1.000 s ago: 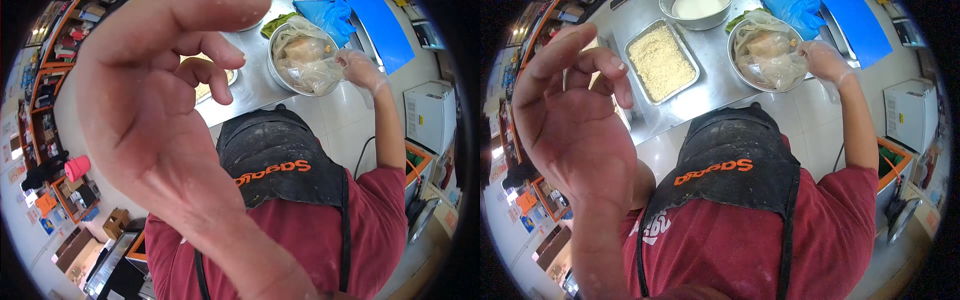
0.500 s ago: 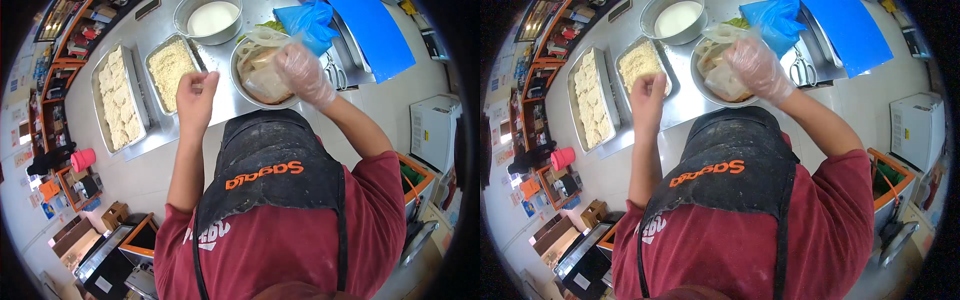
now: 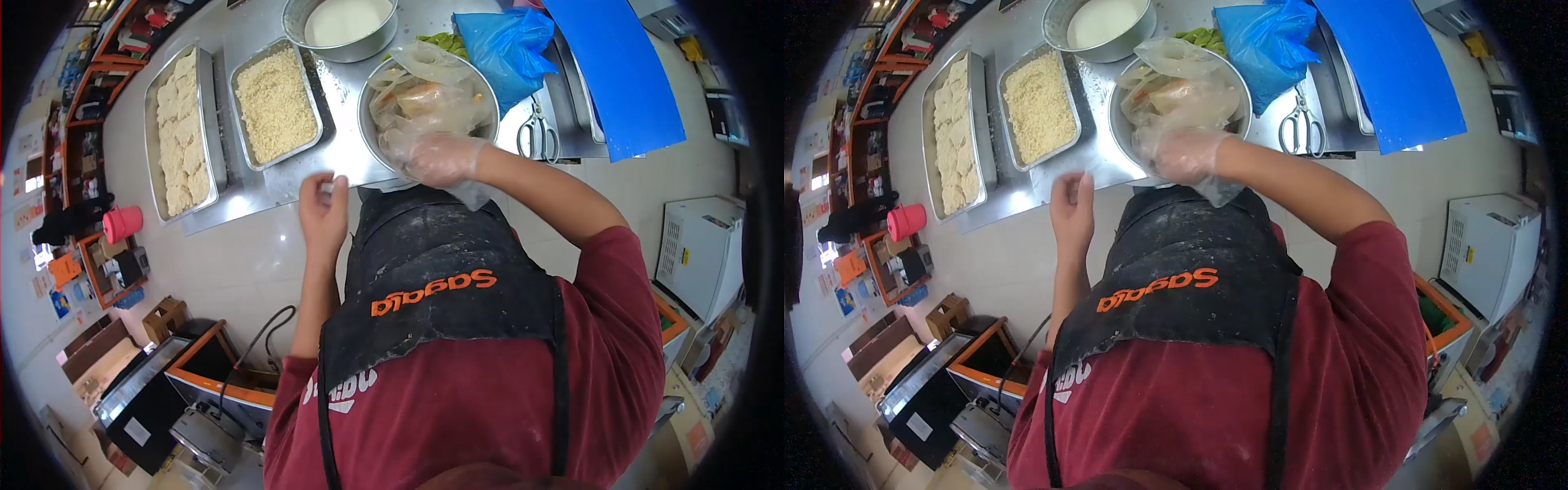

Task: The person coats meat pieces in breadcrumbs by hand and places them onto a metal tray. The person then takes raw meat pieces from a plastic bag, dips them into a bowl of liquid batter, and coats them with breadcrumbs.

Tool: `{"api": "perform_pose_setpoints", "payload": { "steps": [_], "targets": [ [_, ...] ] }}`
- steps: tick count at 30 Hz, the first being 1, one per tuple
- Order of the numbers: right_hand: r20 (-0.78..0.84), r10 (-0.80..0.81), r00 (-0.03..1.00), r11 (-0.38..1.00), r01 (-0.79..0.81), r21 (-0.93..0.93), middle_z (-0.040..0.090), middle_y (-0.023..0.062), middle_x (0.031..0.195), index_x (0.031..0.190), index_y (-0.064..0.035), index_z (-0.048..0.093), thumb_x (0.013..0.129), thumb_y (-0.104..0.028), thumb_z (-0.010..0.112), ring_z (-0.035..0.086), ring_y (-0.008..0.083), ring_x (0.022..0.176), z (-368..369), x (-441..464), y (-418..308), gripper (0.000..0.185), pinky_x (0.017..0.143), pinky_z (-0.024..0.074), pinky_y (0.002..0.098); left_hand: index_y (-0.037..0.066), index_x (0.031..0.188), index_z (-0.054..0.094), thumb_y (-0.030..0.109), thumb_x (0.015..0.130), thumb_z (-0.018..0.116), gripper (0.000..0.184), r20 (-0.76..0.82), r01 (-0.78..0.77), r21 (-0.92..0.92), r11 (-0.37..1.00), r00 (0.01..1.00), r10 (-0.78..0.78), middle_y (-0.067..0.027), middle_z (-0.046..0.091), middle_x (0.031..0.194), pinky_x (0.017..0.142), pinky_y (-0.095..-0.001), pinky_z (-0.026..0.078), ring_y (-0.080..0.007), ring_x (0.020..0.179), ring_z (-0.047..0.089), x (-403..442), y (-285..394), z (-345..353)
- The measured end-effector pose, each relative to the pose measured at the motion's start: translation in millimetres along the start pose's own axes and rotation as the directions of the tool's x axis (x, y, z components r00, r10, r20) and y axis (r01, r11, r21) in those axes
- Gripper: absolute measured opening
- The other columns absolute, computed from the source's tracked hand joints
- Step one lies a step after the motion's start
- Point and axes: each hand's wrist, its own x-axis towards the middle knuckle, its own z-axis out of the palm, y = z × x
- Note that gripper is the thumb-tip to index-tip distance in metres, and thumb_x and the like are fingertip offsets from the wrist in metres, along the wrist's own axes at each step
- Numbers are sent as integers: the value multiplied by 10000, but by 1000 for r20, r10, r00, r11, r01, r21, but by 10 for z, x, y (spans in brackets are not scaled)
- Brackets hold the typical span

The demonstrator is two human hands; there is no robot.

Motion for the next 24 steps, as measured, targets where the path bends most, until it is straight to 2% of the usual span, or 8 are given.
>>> {"api": "perform_pose_setpoints", "payload": {
  "steps": [2,4,7,9,10,16,18,24],
  "targets": [
    [309,212,927,976,-184,-116,687,256,1188,1294,-16,638,894,-104,527,675,383,1117,-24,232,-154,425,1005,500,456,47,1154,685,277,877,801,379,65,-449,167,878,893,445,-117,671,1152,829,-362,510,-303,934,665,168,665,269],
    [-57,22,998,941,-1,337,668,259,1229,1300,-20,628,875,-88,515,662,380,1144,429,292,190,446,1011,492,457,37,1128,720,275,920,723,316,288,-783,80,616,610,738,-139,729,1112,866,-427,525,-334,970,688,454,1194,562],
    [-300,-38,953,879,174,444,650,257,1276,1315,-31,613,857,-66,502,644,373,1179,715,318,436,473,1027,478,452,9,1016,759,352,966,659,361,635,-684,-159,712,481,605,-202,745,1029,846,-448,535,-379,932,700,878,965,1091],
    [73,60,996,997,-56,-57,650,248,1286,1333,-45,604,858,-54,501,637,366,1198,135,46,-95,486,1047,468,441,6,981,765,414,971,634,428,792,-587,240,773,579,193,-219,734,931,829,-459,539,-391,894,699,1060,884,1105],
    [106,115,988,992,-120,36,671,228,1236,1329,-67,615,843,-55,498,651,357,1169,-230,-206,-410,500,1045,472,434,5,963,768,444,973,621,463,790,-528,438,728,612,-32,-228,728,883,821,-465,540,-398,876,699,1140,851,1074],
    [-427,-16,904,890,-182,-418,710,136,1048,1060,-81,700,841,-95,563,683,301,939,-528,-784,43,258,796,507,435,95,940,806,408,913,643,355,832,-788,550,276,489,-261,-146,770,981,902,-421,492,-306,969,726,993,790,1094],
    [-474,-168,865,742,-205,-638,709,109,946,983,-90,699,841,-105,584,685,274,871,-443,-624,412,183,721,497,401,118,946,814,354,893,667,283,814,-810,554,194,476,-334,-123,776,1016,960,-402,449,-274,998,727,1017,739,1242],
    [-312,56,948,482,-300,-823,733,119,910,929,-79,711,819,-131,612,699,287,843,-341,-134,490,157,737,517,392,91,980,800,382,894,653,337,814,-819,550,165,480,-326,-132,767,1062,1040,-439,407,-283,1036,716,1046,611,1339]
  ]
}}
